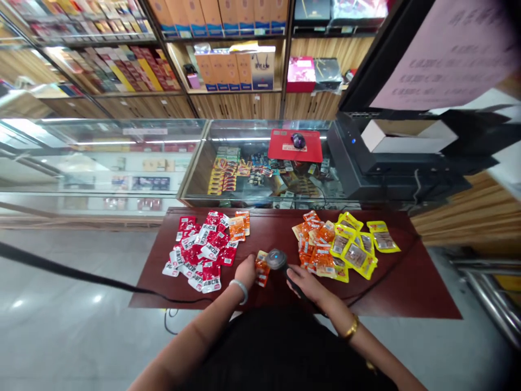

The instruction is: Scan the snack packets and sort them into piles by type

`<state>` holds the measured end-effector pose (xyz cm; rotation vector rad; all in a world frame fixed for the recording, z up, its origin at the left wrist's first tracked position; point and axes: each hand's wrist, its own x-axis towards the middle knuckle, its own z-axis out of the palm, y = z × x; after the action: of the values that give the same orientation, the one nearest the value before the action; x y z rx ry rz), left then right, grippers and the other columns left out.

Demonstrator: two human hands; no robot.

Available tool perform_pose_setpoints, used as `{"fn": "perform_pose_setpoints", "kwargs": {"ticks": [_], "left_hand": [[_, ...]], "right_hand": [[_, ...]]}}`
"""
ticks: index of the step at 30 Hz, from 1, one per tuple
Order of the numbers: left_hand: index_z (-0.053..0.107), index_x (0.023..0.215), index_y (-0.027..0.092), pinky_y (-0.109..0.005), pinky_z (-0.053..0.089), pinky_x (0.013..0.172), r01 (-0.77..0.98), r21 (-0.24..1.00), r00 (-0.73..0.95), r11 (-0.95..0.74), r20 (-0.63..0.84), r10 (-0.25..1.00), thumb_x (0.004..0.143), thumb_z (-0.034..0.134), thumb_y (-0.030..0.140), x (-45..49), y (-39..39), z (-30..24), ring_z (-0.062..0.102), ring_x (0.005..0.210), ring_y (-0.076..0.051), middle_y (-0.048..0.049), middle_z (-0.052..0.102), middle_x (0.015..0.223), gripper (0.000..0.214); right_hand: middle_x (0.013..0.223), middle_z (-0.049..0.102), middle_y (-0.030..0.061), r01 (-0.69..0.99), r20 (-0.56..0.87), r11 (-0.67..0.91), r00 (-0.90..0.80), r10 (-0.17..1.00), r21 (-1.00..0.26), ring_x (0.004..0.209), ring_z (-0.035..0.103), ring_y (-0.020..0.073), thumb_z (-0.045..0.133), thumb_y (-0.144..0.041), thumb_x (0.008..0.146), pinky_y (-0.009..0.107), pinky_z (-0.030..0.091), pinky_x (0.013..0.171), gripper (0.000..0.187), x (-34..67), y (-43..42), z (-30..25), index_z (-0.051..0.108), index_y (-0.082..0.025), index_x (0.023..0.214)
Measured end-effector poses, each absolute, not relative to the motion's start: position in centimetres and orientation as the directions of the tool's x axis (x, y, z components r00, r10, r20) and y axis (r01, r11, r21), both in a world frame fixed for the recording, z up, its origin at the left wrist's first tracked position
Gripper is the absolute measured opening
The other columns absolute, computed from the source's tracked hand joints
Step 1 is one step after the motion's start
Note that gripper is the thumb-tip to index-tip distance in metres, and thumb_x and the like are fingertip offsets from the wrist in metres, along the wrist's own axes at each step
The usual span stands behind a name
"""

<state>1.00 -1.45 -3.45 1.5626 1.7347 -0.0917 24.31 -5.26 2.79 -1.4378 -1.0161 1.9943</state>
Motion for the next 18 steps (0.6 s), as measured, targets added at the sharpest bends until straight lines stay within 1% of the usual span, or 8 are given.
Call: {"fn": "perform_pose_setpoints", "kwargs": {"ticks": [3, 5, 7, 10, 12, 15, 18], "left_hand": [[0.061, 0.094, 0.017, -0.023, 0.044, 0.069, 0.764, 0.523, -0.003, 0.379, -0.584, 0.812, 0.081, 0.064, 0.023, 0.3, -1.9, -4.2, 0.067, 0.079, -0.016, -0.0062, 0.072, 0.092, 0.014], [0.063, 0.092, 0.017, -0.022, 0.043, 0.065, 0.704, 0.567, -0.042, 0.428, -0.568, 0.822, 0.081, 0.062, 0.02, -0.1, -2.0, -4.2, 0.065, 0.073, -0.014, -0.0048, 0.071, 0.087, 0.012], [0.064, 0.091, 0.015, -0.022, 0.042, 0.063, 0.663, 0.617, -0.041, 0.424, -0.535, 0.844, 0.081, 0.06, 0.019, -0.4, -1.9, -4.0, 0.064, 0.07, -0.015, -0.005, 0.071, 0.082, 0.012], [0.066, 0.079, 0.012, -0.024, 0.041, 0.061, 0.638, 0.68, 0.033, 0.36, -0.492, 0.87, 0.079, 0.063, 0.026, -0.8, -1.7, -3.4, 0.063, 0.069, -0.018, -0.0064, 0.069, 0.072, 0.013], [0.065, 0.076, 0.013, -0.024, 0.039, 0.059, 0.636, 0.679, 0.004, 0.366, -0.478, 0.878, 0.078, 0.065, 0.029, -1.2, -1.7, -3.2, 0.063, 0.067, -0.018, -0.0059, 0.067, 0.069, 0.016], [0.064, 0.086, 0.015, -0.023, 0.038, 0.059, 0.626, 0.631, -0.171, 0.458, -0.461, 0.87, 0.079, 0.064, 0.026, -2.4, -1.3, -3.3, 0.061, 0.065, -0.015, -0.0037, 0.068, 0.073, 0.013], [0.064, 0.092, 0.017, -0.022, 0.04, 0.062, 0.639, 0.582, -0.277, 0.503, -0.436, 0.856, 0.08, 0.064, 0.023, -4.3, 0.3, -3.6, 0.063, 0.069, -0.015, -0.0039, 0.069, 0.079, 0.013]], "right_hand": [[0.053, 0.05, -0.007, 0.099, -0.603, -0.618, -0.383, 0.7, -0.78, 0.04, 0.04, 0.0084, 0.059, -0.077, 0.072, 0.02, 0.029, 0.038, 0.063, 23.0, -5.1, 2.5, 0.056, -0.02, 0.099], [0.051, 0.048, -0.0077, 0.098, -0.591, -0.611, -0.409, 0.695, -0.786, 0.039, 0.039, 0.0083, 0.058, -0.08, 0.069, 0.02, 0.029, 0.037, 0.069, 22.2, -4.9, 2.4, 0.056, -0.018, 0.102], [0.05, 0.047, -0.008, 0.081, -0.568, -0.597, -0.434, 0.7, -0.798, 0.039, 0.038, 0.0082, 0.058, -0.081, 0.068, 0.02, 0.028, 0.037, 0.073, 21.6, -4.6, 2.3, 0.056, -0.017, 0.104], [0.05, 0.047, -0.008, 0.075, -0.539, -0.578, -0.473, 0.697, -0.813, 0.038, 0.037, 0.0079, 0.057, -0.081, 0.07, 0.02, 0.027, 0.036, 0.073, 20.7, -3.9, 2.2, 0.056, -0.017, 0.106], [0.051, 0.047, -0.0078, 0.083, -0.526, -0.564, -0.495, 0.692, -0.821, 0.038, 0.037, 0.0075, 0.056, -0.08, 0.071, 0.02, 0.027, 0.035, 0.072, 20.2, -3.5, 2.1, 0.057, -0.017, 0.105], [0.053, 0.048, -0.0076, 0.101, -0.517, -0.55, -0.515, 0.684, -0.829, 0.038, 0.038, 0.0071, 0.056, -0.079, 0.072, 0.02, 0.029, 0.035, 0.072, 19.7, -3.1, 1.8, 0.057, -0.016, 0.107], [0.053, 0.049, -0.0076, 0.115, -0.522, -0.547, -0.506, 0.686, -0.83, 0.038, 0.038, 0.0072, 0.057, -0.079, 0.072, 0.02, 0.029, 0.035, 0.072, 19.8, -3.2, 1.5, 0.056, -0.016, 0.108]]}}
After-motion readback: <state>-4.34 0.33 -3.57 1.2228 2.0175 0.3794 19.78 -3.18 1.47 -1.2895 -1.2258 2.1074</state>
